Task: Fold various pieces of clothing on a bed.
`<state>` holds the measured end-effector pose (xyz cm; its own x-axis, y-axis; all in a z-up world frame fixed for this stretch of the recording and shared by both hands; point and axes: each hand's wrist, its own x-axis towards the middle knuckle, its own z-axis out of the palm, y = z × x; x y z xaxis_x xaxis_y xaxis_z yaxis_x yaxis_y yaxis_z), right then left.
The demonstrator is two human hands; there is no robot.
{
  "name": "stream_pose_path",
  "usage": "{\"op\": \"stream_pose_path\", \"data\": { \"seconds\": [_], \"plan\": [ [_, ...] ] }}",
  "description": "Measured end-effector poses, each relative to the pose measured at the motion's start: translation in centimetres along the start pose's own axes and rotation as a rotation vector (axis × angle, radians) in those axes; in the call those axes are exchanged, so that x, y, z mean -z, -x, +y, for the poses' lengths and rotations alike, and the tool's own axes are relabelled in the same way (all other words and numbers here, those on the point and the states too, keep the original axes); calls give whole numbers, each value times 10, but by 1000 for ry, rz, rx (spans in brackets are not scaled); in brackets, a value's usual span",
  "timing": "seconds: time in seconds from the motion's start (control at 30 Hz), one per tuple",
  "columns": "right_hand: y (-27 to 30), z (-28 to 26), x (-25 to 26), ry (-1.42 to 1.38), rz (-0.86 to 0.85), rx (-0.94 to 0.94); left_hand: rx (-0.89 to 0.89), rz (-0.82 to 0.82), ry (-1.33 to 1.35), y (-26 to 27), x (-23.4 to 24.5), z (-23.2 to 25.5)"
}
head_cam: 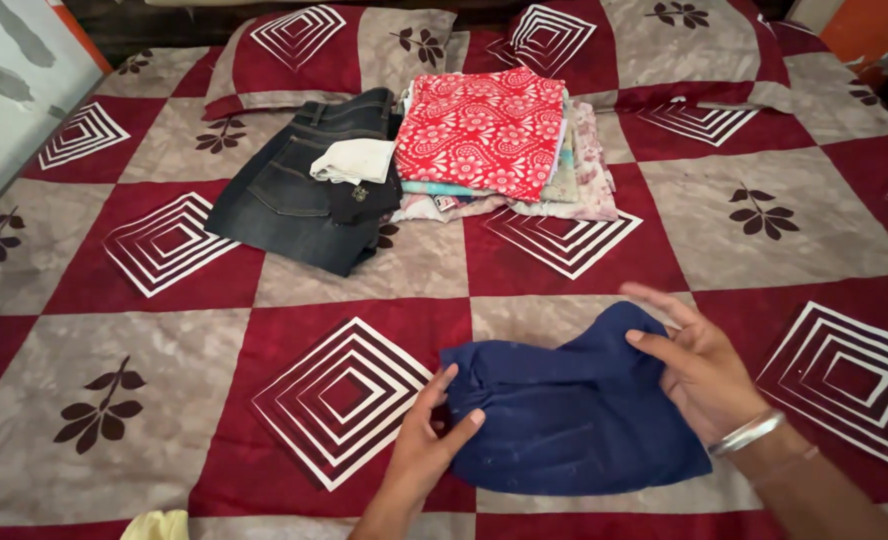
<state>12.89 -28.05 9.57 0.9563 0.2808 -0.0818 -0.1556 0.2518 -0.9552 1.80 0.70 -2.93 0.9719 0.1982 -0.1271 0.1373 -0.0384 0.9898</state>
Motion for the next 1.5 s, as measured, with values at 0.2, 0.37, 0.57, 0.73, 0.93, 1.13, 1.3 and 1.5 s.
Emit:
{"op": "stream_pose_path", "data": {
  "seconds": [0.2,0.37,0.57,0.73,0.93,1.13,1.3,1.5],
  "plan": [
    [17,-33,-9,73,-74,-30,78,4,184,3,0,23],
    [43,-58,-20,169,-19,-147,127,-137,386,4,-5,13],
    [56,-35,14,119,-47,-6,163,-226,136,13,-16,9],
    [35,-5,35,41,214,-60,-78,-161,-103,12,-3,15],
    [5,-34,30,40,363,-66,-96,82,107,1,17,61],
    [-21,-112,5,201,489,2,-257,121,158,-38,32,116],
    [2,-147,-11,47,264,496,-433,90,376,-40,33,192],
    [45,-29,61,502,325,6,-673,110,-346,8,41,130]
  ]
}}
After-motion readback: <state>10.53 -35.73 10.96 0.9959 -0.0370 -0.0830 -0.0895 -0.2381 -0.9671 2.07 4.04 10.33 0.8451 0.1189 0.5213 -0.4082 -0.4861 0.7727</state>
